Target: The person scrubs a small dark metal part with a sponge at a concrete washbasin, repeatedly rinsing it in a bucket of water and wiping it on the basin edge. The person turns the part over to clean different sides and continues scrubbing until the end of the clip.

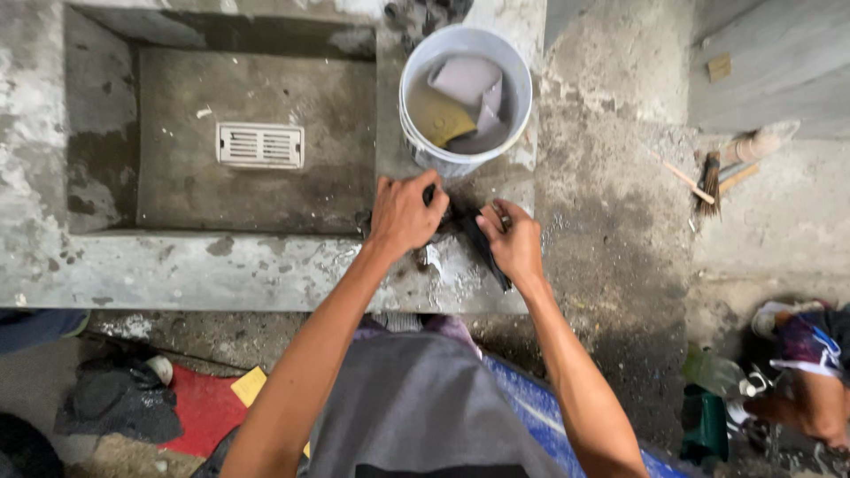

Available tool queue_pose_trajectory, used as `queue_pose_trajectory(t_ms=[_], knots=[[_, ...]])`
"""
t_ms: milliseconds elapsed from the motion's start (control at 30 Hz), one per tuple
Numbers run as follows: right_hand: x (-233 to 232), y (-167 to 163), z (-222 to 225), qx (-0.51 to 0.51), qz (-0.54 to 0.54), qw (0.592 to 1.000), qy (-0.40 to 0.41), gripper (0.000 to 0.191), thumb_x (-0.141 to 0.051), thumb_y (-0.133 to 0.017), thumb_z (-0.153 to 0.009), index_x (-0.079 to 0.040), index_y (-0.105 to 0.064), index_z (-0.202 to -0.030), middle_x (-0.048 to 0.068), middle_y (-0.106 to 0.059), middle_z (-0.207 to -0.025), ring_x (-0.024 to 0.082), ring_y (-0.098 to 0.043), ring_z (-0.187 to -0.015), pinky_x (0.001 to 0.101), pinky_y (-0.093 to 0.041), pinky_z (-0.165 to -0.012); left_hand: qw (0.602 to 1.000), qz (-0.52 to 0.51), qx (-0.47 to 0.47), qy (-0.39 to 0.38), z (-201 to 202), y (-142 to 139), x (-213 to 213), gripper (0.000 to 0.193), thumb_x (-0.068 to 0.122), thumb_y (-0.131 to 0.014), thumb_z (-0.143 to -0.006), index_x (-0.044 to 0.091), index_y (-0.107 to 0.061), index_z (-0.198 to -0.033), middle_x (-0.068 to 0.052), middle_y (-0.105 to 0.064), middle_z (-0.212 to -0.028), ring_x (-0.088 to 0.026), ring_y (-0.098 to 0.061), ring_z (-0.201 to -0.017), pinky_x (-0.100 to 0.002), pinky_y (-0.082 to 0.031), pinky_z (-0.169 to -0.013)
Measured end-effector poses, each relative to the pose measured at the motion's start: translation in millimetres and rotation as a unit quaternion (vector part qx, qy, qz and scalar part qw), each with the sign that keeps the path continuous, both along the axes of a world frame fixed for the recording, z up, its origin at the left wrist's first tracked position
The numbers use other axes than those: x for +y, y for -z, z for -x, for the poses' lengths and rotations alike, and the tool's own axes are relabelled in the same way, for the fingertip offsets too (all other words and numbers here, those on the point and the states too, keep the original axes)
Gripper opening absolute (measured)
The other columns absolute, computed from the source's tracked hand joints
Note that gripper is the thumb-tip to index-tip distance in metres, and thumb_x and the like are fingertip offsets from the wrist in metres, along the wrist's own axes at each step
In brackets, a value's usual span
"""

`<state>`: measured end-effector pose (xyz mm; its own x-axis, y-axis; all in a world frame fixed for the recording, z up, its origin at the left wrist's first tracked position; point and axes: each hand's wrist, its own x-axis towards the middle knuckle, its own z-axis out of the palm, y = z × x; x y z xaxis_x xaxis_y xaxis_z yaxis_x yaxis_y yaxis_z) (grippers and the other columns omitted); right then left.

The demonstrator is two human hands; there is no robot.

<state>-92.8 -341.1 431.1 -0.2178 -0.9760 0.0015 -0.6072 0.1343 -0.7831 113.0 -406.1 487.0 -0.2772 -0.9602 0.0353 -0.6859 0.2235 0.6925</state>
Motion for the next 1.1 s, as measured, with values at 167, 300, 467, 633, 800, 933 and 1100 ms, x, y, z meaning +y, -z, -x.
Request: queue_pose_trajectory(t_ms=[167,300,467,633,800,933,1100], knots=[[3,6,5,-0.114,-0.096,0.986,0.069,0.033,-0.023,-0.069,-0.099,0.000,-0.064,-0.122,0.020,-0.075,-0.084,0.019,-0.064,-0.072,0.0347,-0.051,-0.066,1.000,0.001,-0.009,0.012,7,-10,7,0.024,0.031,-0.058,-0.088,0.010,-0.068,-0.094,-0.020,-0.072,-0.080,-0.038,-0.066,-0.076,-0.046,-0.039,-0.083],[11,9,-7,-0.071,-0.101,0.991,0.041,0.037,-0.028,-0.061,-0.104,-0.001,-0.054,-0.128,0.017,-0.072,-0.077,0.020,-0.062,-0.061,0.0384,-0.048,-0.060,1.000,-0.013,-0.024,0.008,14,-13,11,0.024,0.032,-0.059,-0.088,0.010,-0.067,-0.092,-0.020,-0.072,-0.078,-0.038,-0.066,-0.075,-0.046,-0.038,-0.083],[21,10,-28,-0.064,-0.084,0.994,-0.002,0.041,-0.030,-0.066,-0.098,-0.002,-0.061,-0.127,0.022,-0.073,-0.082,0.030,-0.070,-0.066,0.0416,-0.052,-0.061,1.000,-0.017,-0.021,0.004,14,-10,11,0.024,0.032,-0.059,-0.087,0.010,-0.068,-0.092,-0.019,-0.072,-0.079,-0.037,-0.066,-0.075,-0.046,-0.037,-0.083],[25,5,-39,0.104,-0.003,0.992,-0.072,0.051,-0.032,-0.073,-0.096,-0.002,-0.063,-0.137,0.027,-0.073,-0.104,0.043,-0.072,-0.084,0.0464,-0.056,-0.072,1.000,-0.018,-0.015,0.010,11,-5,12,0.026,0.032,-0.058,-0.088,0.010,-0.069,-0.096,-0.018,-0.073,-0.081,-0.036,-0.067,-0.075,-0.045,-0.037,-0.083],[27,-2,-33,0.012,-0.003,0.995,-0.101,0.066,-0.033,-0.074,-0.092,0.006,-0.053,-0.142,0.029,-0.072,-0.113,0.043,-0.074,-0.096,0.0452,-0.058,-0.080,0.999,-0.034,-0.026,0.011,14,0,12,0.026,0.031,-0.059,-0.087,0.009,-0.070,-0.095,-0.017,-0.073,-0.077,-0.034,-0.066,-0.073,-0.044,-0.037,-0.084],[21,1,-34,0.042,-0.104,0.990,-0.085,0.065,-0.031,-0.072,-0.093,0.003,-0.052,-0.144,0.032,-0.070,-0.108,0.047,-0.072,-0.094,0.0486,-0.056,-0.081,1.000,-0.002,-0.023,0.008,18,0,11,0.026,0.031,-0.061,-0.088,0.008,-0.070,-0.097,-0.019,-0.072,-0.079,-0.035,-0.066,-0.074,-0.044,-0.038,-0.085],[15,10,-41,0.068,-0.035,0.994,-0.083,0.057,-0.019,-0.067,-0.092,-0.001,-0.057,-0.145,0.035,-0.067,-0.108,0.054,-0.064,-0.094,0.0548,-0.053,-0.080,1.000,0.002,-0.015,0.012,19,2,13,0.025,0.031,-0.062,-0.088,0.008,-0.069,-0.095,-0.019,-0.072,-0.081,-0.038,-0.067,-0.080,-0.046,-0.039,-0.086]])
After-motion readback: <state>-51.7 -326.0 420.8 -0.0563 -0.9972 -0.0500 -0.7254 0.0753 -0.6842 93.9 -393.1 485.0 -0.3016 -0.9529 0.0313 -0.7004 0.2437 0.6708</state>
